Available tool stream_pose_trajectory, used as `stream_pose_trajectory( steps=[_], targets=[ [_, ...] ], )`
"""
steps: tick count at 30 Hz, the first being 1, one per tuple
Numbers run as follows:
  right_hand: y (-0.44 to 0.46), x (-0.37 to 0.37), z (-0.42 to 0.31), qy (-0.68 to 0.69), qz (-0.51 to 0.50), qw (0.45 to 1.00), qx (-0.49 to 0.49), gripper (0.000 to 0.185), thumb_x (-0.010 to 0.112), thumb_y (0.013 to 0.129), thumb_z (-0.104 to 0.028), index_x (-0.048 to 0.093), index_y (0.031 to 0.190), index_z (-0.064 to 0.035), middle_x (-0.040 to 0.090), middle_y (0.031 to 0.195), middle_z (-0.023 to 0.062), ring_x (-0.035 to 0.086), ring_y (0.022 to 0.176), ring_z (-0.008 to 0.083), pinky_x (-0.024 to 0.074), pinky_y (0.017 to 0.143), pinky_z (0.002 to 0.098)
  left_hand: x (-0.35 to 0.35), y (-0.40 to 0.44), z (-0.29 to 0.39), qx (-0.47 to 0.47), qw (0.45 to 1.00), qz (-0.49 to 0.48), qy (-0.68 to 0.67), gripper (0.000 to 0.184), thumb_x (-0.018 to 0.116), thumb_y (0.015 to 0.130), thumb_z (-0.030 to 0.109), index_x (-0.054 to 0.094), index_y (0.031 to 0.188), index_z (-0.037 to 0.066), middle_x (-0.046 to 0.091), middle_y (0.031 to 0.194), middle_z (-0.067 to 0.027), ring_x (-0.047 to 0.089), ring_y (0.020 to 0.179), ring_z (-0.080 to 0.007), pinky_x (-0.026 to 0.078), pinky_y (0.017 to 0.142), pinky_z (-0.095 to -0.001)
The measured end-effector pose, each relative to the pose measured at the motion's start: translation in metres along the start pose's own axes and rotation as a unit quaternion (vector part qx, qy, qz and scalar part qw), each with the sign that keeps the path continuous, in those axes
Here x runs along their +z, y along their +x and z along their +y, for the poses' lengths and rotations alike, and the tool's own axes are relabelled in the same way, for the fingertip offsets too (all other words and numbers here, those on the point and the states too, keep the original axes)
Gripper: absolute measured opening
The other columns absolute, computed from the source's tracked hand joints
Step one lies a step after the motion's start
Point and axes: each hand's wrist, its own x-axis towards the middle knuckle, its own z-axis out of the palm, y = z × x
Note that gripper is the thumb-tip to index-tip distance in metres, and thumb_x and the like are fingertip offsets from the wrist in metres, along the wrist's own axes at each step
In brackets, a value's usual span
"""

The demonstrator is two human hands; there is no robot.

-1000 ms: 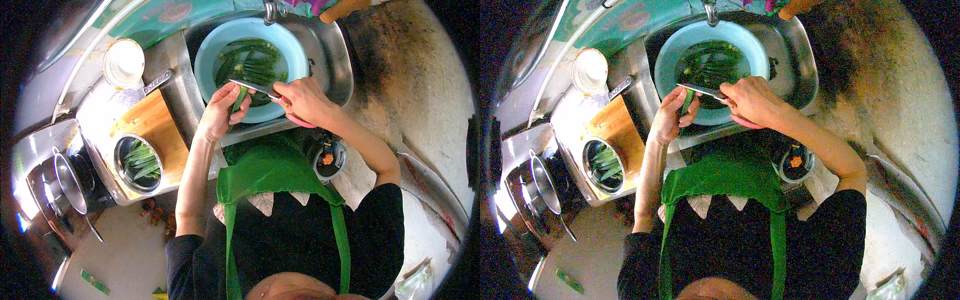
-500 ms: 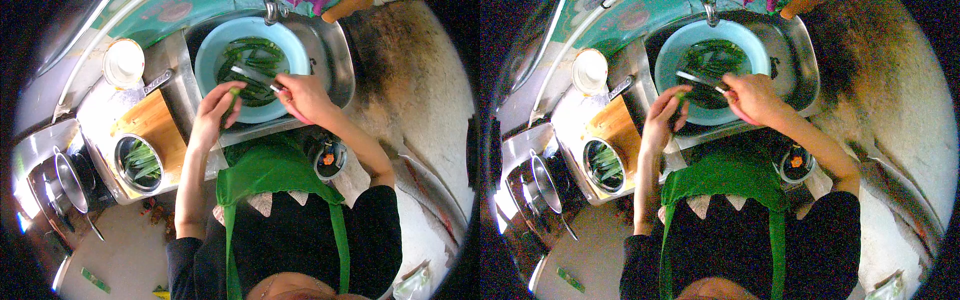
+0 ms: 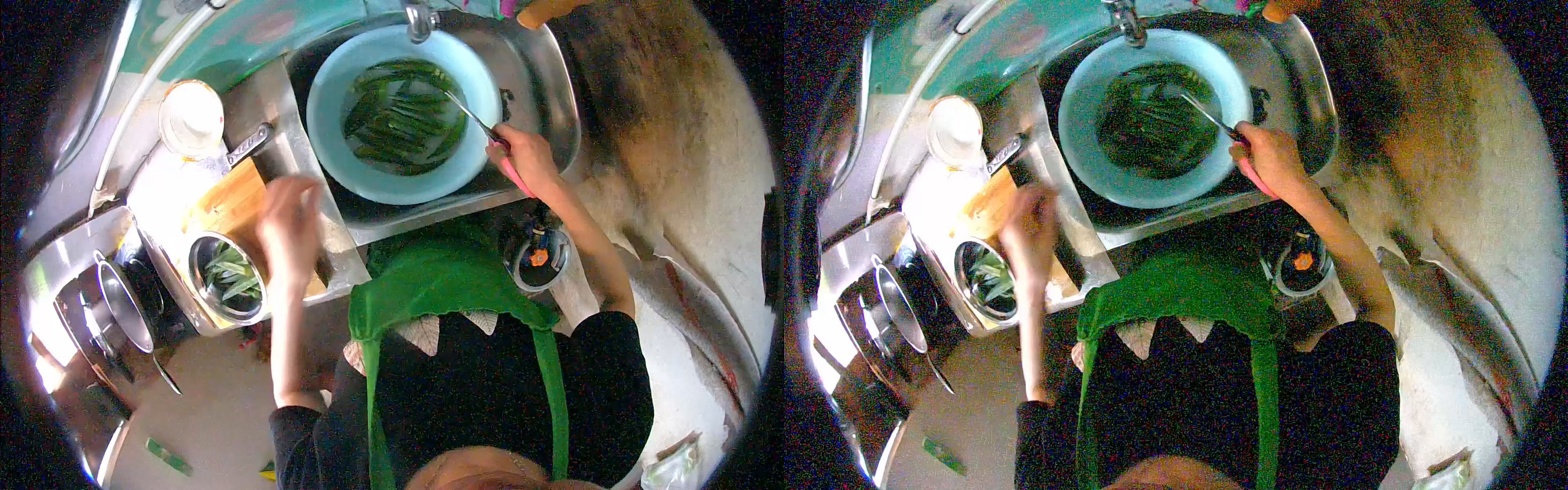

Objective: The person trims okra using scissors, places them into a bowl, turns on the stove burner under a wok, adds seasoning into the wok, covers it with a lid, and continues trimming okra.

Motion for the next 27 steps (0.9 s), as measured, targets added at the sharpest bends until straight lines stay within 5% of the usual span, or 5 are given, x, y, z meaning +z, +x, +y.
stream_pose_trajectory(
  steps=[6,14,19,23,27],
  targets=[
    [-0.005,0.002,0.019,0.085,-0.007,0.996,0.015,0.018,0.057,0.080,-0.023,0.052,0.075,-0.0067,0.057,0.063,0.0167,0.059,0.059,0.0357,0.0446,0.054,0.0427,0.229,0.080,-0.017,0.252,0.956,-0.148,-0.007,0.026,0.057,0.069,-0.003,0.063,0.093,0.004,0.061,0.096,-0.0125,0.054,0.099,-0.0307,0.044,0.086,-0.0405],
    [-0.007,0.015,0.042,0.054,-0.005,0.998,0.012,0.015,0.059,0.079,-0.023,0.054,0.079,-0.0090,0.058,0.062,0.0153,0.059,0.057,0.0346,0.0456,0.054,0.0440,0.269,0.122,-0.076,0.170,0.900,-0.213,0.341,0.014,0.056,0.076,0.009,0.062,0.089,0.009,0.065,0.083,-0.0125,0.063,0.081,-0.0327,0.049,0.070,-0.0463],
    [0.000,0.014,0.021,0.105,-0.062,0.992,0.042,0.013,0.057,0.080,-0.021,0.055,0.079,-0.0078,0.058,0.064,0.0169,0.058,0.058,0.0361,0.0453,0.055,0.0452,0.173,0.126,-0.029,-0.021,0.980,-0.196,0.000,0.016,0.062,0.078,0.006,0.060,0.092,-0.001,0.063,0.073,-0.0094,0.061,0.065,-0.0205,0.048,0.058,-0.0332],
    [0.007,0.008,-0.010,0.057,-0.008,0.998,-0.040,0.011,0.057,0.079,-0.018,0.053,0.078,-0.0072,0.058,0.068,0.0168,0.058,0.062,0.0373,0.0435,0.056,0.0461,0.117,0.078,0.001,-0.177,0.856,-0.142,-0.465,0.019,0.063,0.083,0.006,0.059,0.099,-0.004,0.061,0.073,-0.0067,0.053,0.059,-0.0097,0.043,0.054,-0.0229],
    [0.011,-0.002,-0.055,0.036,0.017,0.993,-0.113,0.013,0.059,0.074,-0.008,0.055,0.086,-0.0049,0.057,0.075,0.0141,0.058,0.066,0.0333,0.0441,0.058,0.0399,0.088,0.049,0.019,-0.209,0.807,-0.091,-0.546,0.018,0.060,0.085,0.005,0.058,0.102,-0.002,0.061,0.077,-0.0057,0.052,0.058,-0.0100,0.041,0.051,-0.0221]
  ],
)
